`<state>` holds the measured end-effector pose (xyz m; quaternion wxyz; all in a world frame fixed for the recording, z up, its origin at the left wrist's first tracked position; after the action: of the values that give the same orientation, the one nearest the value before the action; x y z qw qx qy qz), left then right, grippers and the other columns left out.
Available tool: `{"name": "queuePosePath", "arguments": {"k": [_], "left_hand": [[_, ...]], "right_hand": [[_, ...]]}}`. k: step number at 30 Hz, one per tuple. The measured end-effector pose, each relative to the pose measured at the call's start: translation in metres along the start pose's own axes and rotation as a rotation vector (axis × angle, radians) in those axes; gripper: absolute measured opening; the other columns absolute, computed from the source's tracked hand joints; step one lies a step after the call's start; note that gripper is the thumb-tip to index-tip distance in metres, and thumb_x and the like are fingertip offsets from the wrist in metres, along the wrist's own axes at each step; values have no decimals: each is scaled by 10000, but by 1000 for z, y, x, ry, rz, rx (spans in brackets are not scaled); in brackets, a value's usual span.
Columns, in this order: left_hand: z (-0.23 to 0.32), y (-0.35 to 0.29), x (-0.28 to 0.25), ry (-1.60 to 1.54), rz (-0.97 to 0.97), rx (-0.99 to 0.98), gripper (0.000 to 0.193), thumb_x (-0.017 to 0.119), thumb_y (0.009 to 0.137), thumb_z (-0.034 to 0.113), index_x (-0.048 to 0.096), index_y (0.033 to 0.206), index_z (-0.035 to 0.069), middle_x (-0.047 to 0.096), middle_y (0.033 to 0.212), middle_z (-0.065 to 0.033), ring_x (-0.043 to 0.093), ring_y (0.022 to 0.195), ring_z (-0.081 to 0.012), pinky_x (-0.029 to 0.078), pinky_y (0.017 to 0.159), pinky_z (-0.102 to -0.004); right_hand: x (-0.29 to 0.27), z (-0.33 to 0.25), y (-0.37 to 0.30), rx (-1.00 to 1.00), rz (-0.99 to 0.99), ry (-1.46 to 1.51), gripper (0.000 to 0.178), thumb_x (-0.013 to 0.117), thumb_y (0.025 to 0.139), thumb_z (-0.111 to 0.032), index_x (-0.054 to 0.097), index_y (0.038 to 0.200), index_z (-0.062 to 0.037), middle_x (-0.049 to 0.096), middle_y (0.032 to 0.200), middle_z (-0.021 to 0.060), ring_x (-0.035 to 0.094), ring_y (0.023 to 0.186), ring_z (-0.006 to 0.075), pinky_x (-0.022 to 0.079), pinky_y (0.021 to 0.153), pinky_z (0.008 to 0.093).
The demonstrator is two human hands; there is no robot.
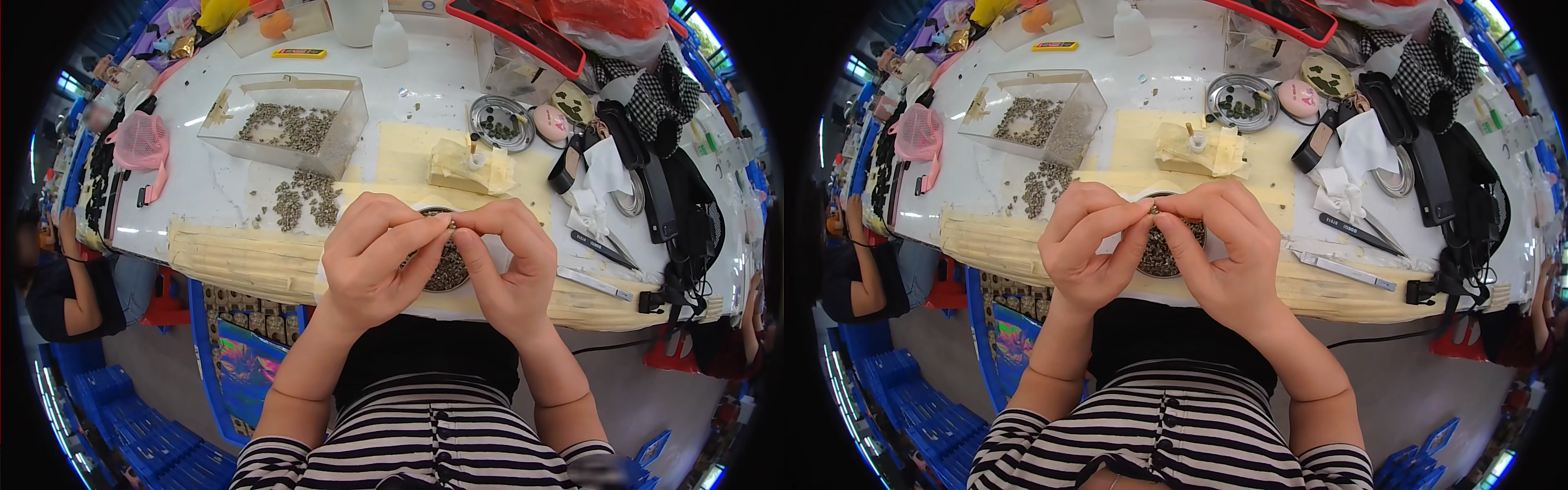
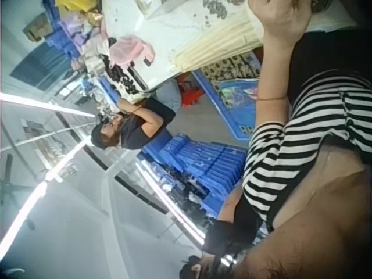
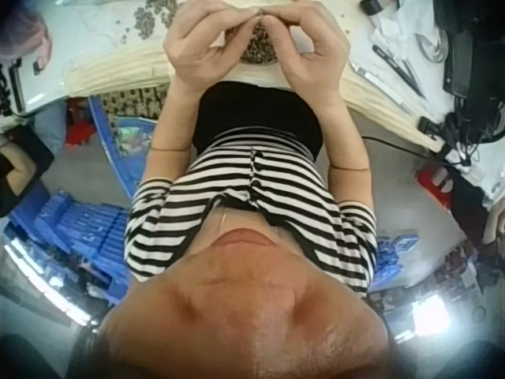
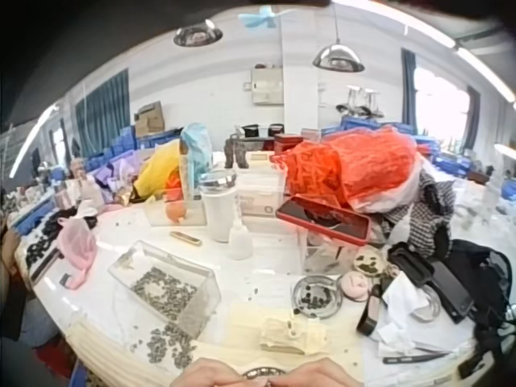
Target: Assembling tiny components onto a plastic part by hand at a factory workbench.
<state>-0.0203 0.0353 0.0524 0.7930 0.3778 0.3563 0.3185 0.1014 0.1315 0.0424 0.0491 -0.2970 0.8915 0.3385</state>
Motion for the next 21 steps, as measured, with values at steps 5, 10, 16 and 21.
{"name": "queuePosePath", "arguments": {"k": [5,10,16,21], "left_hand": [[0,0,0,-18,-8,-5,261,800,700,-52,744,943,26,621,763,-41,598,671,-204,458,596,-307],[0,-1,0,-8,-12,-10,267,802,696,-55,743,944,25,620,765,-42,598,674,-207,462,602,-310],[-3,-3,0,5,-31,-28,273,788,725,-89,744,976,8,629,821,-64,582,713,-195,456,616,-301],[-2,-3,0,-14,-30,-8,273,787,729,-86,746,979,14,629,821,-59,582,715,-194,454,621,-300]], "right_hand": [[4,4,-1,24,-33,37,104,741,836,8,706,935,12,668,870,88,625,772,201,493,691,292],[-1,4,-1,58,-16,74,106,751,822,8,697,913,1,661,862,87,614,759,196,492,689,295],[-4,-5,-1,-51,28,29,142,760,803,22,731,938,-13,659,853,76,610,752,184,487,672,284],[-3,0,-1,-41,33,-2,159,761,805,19,741,960,-11,665,865,81,616,759,186,488,675,282]]}}
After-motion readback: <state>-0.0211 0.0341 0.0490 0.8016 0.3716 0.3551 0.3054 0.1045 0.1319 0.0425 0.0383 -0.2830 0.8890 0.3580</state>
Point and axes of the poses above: each hand's wrist, its own y-axis towards the middle knuckle, its own x-axis out of the palm, z = x × y, the point moved 6 cm from there along y, towards the middle knuckle
